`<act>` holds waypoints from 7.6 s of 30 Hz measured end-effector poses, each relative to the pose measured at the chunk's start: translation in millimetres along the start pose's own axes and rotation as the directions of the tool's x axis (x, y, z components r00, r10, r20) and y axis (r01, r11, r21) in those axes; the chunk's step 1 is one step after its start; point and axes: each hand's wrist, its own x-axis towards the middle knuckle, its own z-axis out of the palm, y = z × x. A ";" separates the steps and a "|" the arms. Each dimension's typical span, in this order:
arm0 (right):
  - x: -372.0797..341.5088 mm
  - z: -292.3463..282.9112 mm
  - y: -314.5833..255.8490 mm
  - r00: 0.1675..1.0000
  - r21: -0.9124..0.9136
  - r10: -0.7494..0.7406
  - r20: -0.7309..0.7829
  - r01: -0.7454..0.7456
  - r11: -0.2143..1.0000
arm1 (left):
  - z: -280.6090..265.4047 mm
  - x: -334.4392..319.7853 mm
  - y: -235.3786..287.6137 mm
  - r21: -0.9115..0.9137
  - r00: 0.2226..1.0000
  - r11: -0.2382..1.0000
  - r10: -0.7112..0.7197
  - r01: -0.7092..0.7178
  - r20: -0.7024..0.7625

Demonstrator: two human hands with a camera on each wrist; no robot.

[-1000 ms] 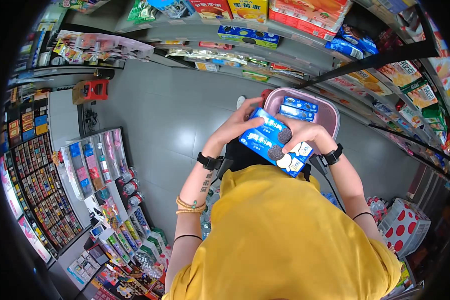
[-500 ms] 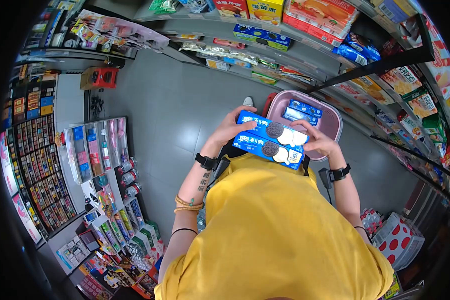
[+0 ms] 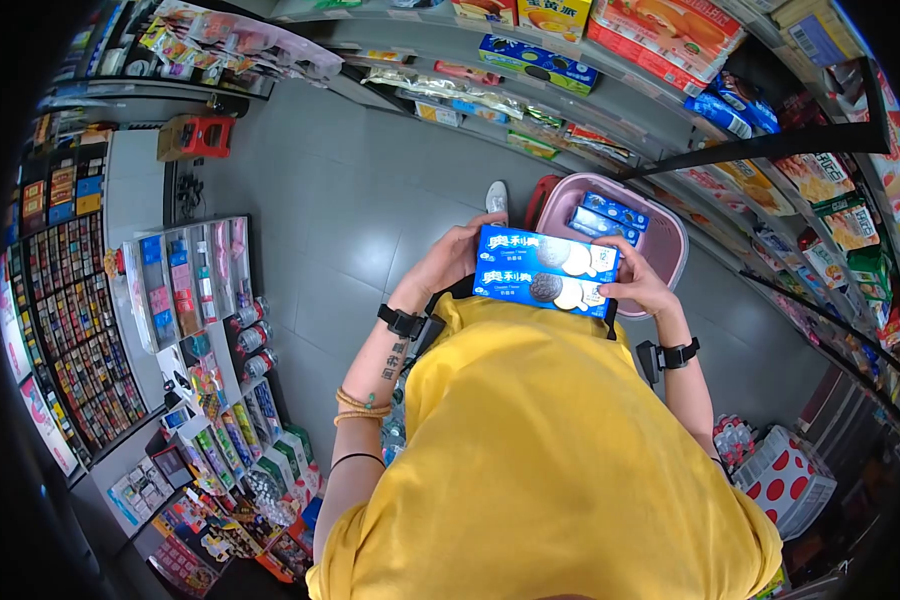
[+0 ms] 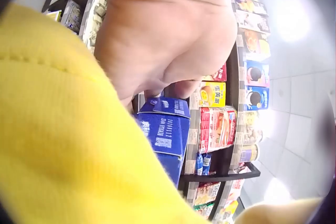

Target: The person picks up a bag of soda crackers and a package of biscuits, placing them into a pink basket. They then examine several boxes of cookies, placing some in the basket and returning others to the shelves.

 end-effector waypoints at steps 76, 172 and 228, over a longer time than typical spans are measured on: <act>-99.1 -6.0 84.6 0.899 0.027 -0.091 -0.428 0.114 0.993 | 23.8 28.3 -23.4 0.692 0.963 0.686 -0.265 0.222 -0.047; -174.9 314.5 -210.0 -0.673 -0.417 -0.633 0.382 0.485 -0.769 | 70.2 35.8 118.6 0.979 0.815 -0.038 -0.561 -0.199 0.144; -71.7 173.4 -155.0 0.315 0.734 -0.945 -0.091 0.662 0.150 | 73.7 40.9 111.8 0.986 0.802 0.066 -0.574 -0.155 0.165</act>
